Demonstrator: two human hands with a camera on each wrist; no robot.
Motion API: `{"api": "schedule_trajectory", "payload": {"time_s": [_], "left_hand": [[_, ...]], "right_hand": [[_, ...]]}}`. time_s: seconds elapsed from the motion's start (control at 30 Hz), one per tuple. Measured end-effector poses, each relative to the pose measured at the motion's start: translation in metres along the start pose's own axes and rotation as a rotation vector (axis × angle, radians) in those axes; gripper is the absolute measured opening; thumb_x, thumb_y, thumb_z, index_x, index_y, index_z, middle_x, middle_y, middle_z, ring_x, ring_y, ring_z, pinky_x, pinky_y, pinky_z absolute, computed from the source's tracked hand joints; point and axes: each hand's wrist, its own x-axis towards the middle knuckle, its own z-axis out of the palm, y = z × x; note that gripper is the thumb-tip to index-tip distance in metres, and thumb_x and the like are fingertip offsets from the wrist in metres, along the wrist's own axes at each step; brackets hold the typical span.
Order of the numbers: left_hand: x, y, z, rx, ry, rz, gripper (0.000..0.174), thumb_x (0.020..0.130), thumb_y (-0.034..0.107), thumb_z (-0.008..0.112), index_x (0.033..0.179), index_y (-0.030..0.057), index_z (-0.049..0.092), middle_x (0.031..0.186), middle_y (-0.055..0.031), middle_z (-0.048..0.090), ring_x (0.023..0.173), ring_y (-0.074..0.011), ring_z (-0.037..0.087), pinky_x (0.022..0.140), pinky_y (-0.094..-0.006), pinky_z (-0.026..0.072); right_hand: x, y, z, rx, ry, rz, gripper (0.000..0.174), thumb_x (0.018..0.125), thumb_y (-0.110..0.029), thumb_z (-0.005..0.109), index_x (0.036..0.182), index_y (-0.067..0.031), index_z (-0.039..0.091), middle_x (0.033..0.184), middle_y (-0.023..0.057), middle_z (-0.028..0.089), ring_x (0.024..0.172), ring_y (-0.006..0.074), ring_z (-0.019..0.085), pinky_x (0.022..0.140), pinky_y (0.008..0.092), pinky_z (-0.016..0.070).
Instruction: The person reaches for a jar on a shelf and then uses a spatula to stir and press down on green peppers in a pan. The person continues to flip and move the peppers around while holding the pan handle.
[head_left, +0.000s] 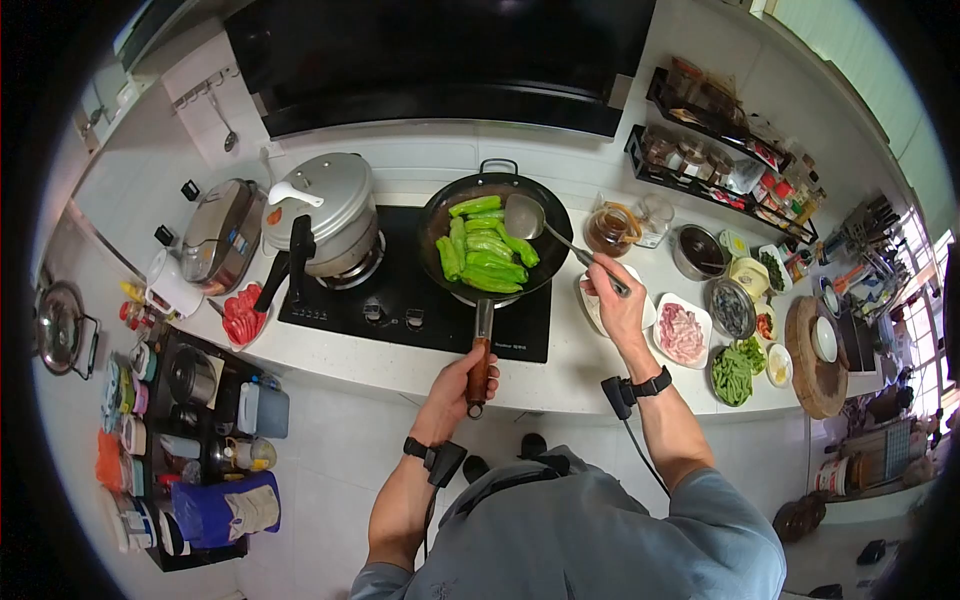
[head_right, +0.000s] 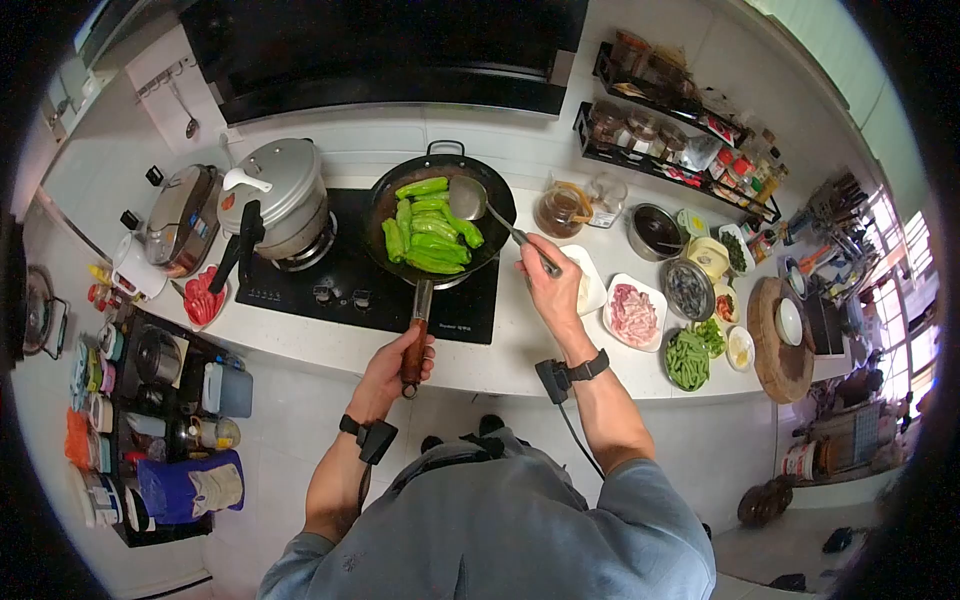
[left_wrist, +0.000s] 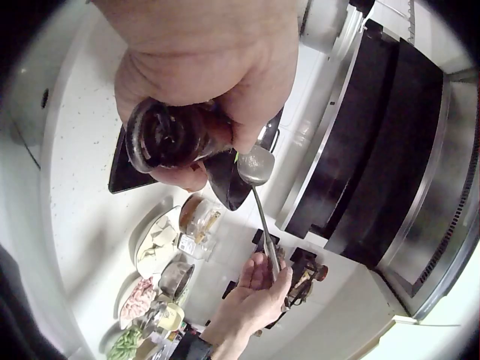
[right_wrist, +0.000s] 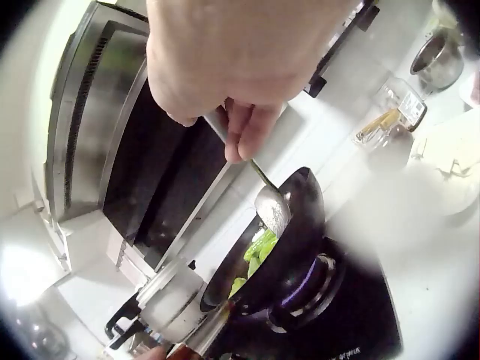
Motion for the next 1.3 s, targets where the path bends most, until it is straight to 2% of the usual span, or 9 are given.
{"api": "schedule_trajectory", "payload": {"time_s": [0.23,0.3,0.37,0.63,0.73,0.87,0.93,1.03,1.3], "left_hand": [[0.000,-0.002,-0.001,-0.021,0.008,0.003,0.042,0.107,0.044,0.064,0.116,0.0033,0.064,0.090,-0.0079,0.066,0.072,-0.0198,0.066,0.061,-0.0325,0.0529],[0.002,-0.003,-0.001,-0.032,0.003,0.000,0.042,0.106,0.044,0.064,0.116,0.0033,0.064,0.090,-0.0080,0.066,0.072,-0.0198,0.067,0.061,-0.0325,0.0529],[0.002,-0.003,-0.003,-0.040,0.001,-0.005,0.042,0.106,0.044,0.064,0.115,0.0034,0.064,0.090,-0.0080,0.066,0.072,-0.0198,0.067,0.061,-0.0325,0.0529],[0.005,-0.001,-0.005,-0.033,-0.021,-0.016,0.041,0.107,0.043,0.062,0.116,0.0033,0.064,0.090,-0.0079,0.066,0.072,-0.0192,0.067,0.061,-0.0326,0.0544],[0.001,-0.001,-0.002,-0.022,-0.012,-0.001,0.041,0.108,0.043,0.061,0.118,0.0027,0.063,0.090,-0.0079,0.066,0.073,-0.0191,0.067,0.061,-0.0324,0.0545],[0.002,-0.001,-0.001,-0.030,-0.009,-0.003,0.041,0.109,0.042,0.060,0.119,0.0022,0.063,0.090,-0.0078,0.066,0.073,-0.0194,0.067,0.061,-0.0319,0.0542],[0.002,-0.002,-0.002,-0.022,-0.013,-0.004,0.038,0.109,0.041,0.059,0.115,0.0040,0.063,0.089,-0.0074,0.067,0.072,-0.0189,0.067,0.063,-0.0329,0.0541],[0.004,-0.002,-0.003,-0.018,-0.018,-0.012,0.038,0.109,0.042,0.059,0.115,0.0043,0.064,0.089,-0.0068,0.067,0.072,-0.0186,0.067,0.064,-0.0332,0.0542],[0.003,-0.002,-0.003,-0.026,-0.007,-0.004,0.041,0.108,0.044,0.060,0.114,0.0034,0.064,0.089,-0.0073,0.066,0.072,-0.0187,0.066,0.062,-0.0322,0.0538]], "right_hand": [[-0.005,-0.019,-0.004,0.082,0.046,0.043,0.034,0.104,-0.019,0.069,0.121,0.0096,0.072,0.093,0.0110,0.076,0.079,0.0148,0.075,0.073,0.0266,0.0589],[-0.004,-0.006,-0.007,0.023,0.042,-0.028,0.032,0.102,-0.017,0.070,0.121,0.0086,0.072,0.094,0.0135,0.078,0.080,0.0177,0.076,0.076,0.0292,0.0591],[-0.003,0.003,-0.009,-0.281,0.082,-0.318,0.030,0.100,-0.016,0.073,0.120,0.0064,0.074,0.096,0.0165,0.078,0.082,0.0208,0.076,0.079,0.0321,0.0587],[-0.019,-0.015,-0.010,-0.259,0.012,-0.134,0.026,0.097,-0.014,0.075,0.117,0.0035,0.076,0.096,0.0172,0.078,0.080,0.0210,0.075,0.076,0.0337,0.0578],[-0.035,-0.032,-0.013,-0.277,0.002,-0.299,0.024,0.097,-0.007,0.074,0.117,0.0045,0.075,0.094,0.0164,0.077,0.081,0.0230,0.075,0.075,0.0327,0.0572],[-0.020,-0.029,-0.010,-0.396,-0.068,-0.444,0.024,0.096,-0.008,0.076,0.117,0.0035,0.075,0.099,0.0167,0.076,0.086,0.0266,0.075,0.077,0.0339,0.0582],[-0.009,-0.029,-0.002,-0.431,-0.188,-0.675,0.026,0.094,-0.009,0.078,0.118,0.0016,0.074,0.102,0.0162,0.075,0.089,0.0301,0.074,0.077,0.0366,0.0590],[0.000,-0.035,0.009,-0.429,-0.303,-0.661,0.028,0.093,-0.007,0.079,0.120,-0.0001,0.074,0.103,0.0162,0.075,0.088,0.0324,0.074,0.078,0.0388,0.0593],[0.037,-0.023,0.031,-0.449,-0.321,-0.653,0.028,0.095,-0.010,0.079,0.121,0.0000,0.074,0.101,0.0167,0.075,0.090,0.0320,0.073,0.082,0.0380,0.0575]]}}
